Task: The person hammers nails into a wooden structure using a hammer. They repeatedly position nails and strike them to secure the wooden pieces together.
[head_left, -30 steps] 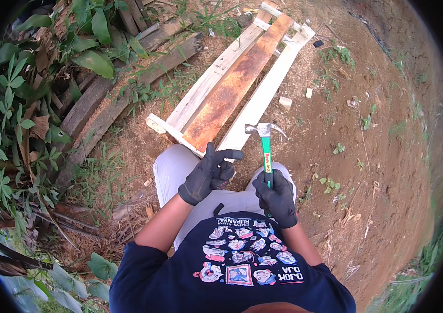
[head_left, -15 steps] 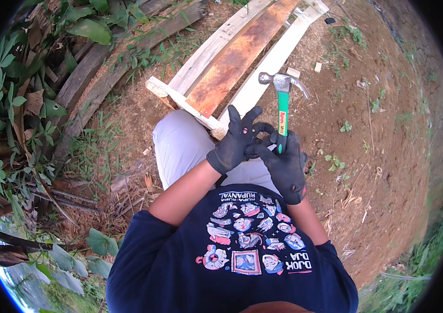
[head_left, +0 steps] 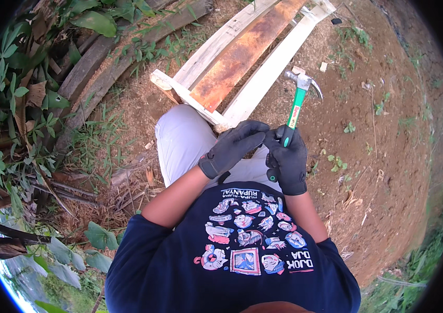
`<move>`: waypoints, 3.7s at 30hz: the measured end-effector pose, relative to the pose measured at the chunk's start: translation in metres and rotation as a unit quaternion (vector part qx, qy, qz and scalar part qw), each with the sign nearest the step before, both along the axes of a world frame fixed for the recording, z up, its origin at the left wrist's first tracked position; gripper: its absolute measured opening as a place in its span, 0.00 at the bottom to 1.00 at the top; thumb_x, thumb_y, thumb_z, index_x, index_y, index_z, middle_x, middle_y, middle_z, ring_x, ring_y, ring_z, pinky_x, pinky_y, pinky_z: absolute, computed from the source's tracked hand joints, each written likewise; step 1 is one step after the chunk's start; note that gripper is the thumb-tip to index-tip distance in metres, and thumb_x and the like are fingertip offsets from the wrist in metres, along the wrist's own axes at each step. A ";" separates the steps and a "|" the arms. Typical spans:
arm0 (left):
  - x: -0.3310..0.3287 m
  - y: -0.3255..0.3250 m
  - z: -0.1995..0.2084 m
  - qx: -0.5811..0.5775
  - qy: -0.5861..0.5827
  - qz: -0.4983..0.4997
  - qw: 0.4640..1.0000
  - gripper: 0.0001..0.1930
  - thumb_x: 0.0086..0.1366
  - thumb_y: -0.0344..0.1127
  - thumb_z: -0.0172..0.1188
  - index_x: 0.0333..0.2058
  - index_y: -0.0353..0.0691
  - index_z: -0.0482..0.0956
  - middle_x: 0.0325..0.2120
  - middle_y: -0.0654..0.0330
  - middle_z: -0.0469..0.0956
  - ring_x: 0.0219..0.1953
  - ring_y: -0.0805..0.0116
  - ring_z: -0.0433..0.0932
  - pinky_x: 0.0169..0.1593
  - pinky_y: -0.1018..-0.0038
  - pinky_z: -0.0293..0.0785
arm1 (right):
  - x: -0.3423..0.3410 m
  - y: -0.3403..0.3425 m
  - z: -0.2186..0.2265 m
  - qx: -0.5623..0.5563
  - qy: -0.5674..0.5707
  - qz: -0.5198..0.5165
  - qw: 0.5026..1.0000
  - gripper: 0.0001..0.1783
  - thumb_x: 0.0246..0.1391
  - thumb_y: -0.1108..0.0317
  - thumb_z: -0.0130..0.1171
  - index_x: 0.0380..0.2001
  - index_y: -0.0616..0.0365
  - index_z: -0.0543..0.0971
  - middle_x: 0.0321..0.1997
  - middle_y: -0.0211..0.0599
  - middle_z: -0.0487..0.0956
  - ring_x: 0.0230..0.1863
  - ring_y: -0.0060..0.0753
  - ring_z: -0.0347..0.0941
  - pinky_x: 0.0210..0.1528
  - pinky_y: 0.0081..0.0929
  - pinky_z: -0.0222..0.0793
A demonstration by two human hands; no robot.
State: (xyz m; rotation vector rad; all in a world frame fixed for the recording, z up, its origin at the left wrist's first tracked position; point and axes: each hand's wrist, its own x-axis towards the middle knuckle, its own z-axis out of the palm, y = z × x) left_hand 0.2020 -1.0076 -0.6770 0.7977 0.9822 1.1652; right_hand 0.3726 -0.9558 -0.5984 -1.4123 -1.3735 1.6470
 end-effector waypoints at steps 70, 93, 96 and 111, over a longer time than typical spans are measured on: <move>-0.184 0.059 0.038 -0.038 0.547 -0.016 0.836 0.11 0.67 0.43 0.73 0.46 0.52 0.93 0.47 0.65 0.87 0.51 0.67 0.85 0.60 0.70 0.78 | 0.000 -0.004 -0.054 -0.226 0.158 0.012 0.961 0.13 0.70 0.59 0.62 0.46 0.57 0.76 0.35 0.32 0.80 0.21 0.18 0.67 0.23 0.24 0.70; -0.199 0.051 0.022 0.034 0.544 0.002 0.839 0.15 0.65 0.51 0.68 0.45 0.54 0.92 0.43 0.63 0.90 0.48 0.62 0.87 0.55 0.66 0.80 | -0.009 0.008 -0.084 -0.179 0.026 0.034 0.983 0.09 0.69 0.63 0.62 0.46 0.54 0.76 0.40 0.40 0.87 0.21 0.20 0.67 0.23 0.26 0.71; -0.196 0.051 0.033 0.000 0.558 -0.006 0.830 0.17 0.65 0.53 0.68 0.46 0.52 0.91 0.44 0.66 0.90 0.49 0.67 0.86 0.54 0.68 0.81 | -0.009 0.012 -0.095 -0.183 0.010 0.041 0.982 0.10 0.68 0.64 0.60 0.45 0.58 0.77 0.39 0.40 0.87 0.20 0.21 0.66 0.23 0.27 0.71; -0.197 0.053 0.019 0.053 0.581 0.003 0.812 0.20 0.61 0.56 0.65 0.45 0.52 0.91 0.42 0.61 0.89 0.47 0.58 0.86 0.55 0.64 0.79 | -0.012 0.001 -0.088 -0.228 0.032 -0.004 0.973 0.11 0.67 0.61 0.65 0.46 0.52 0.76 0.38 0.36 0.85 0.24 0.19 0.67 0.24 0.23 0.66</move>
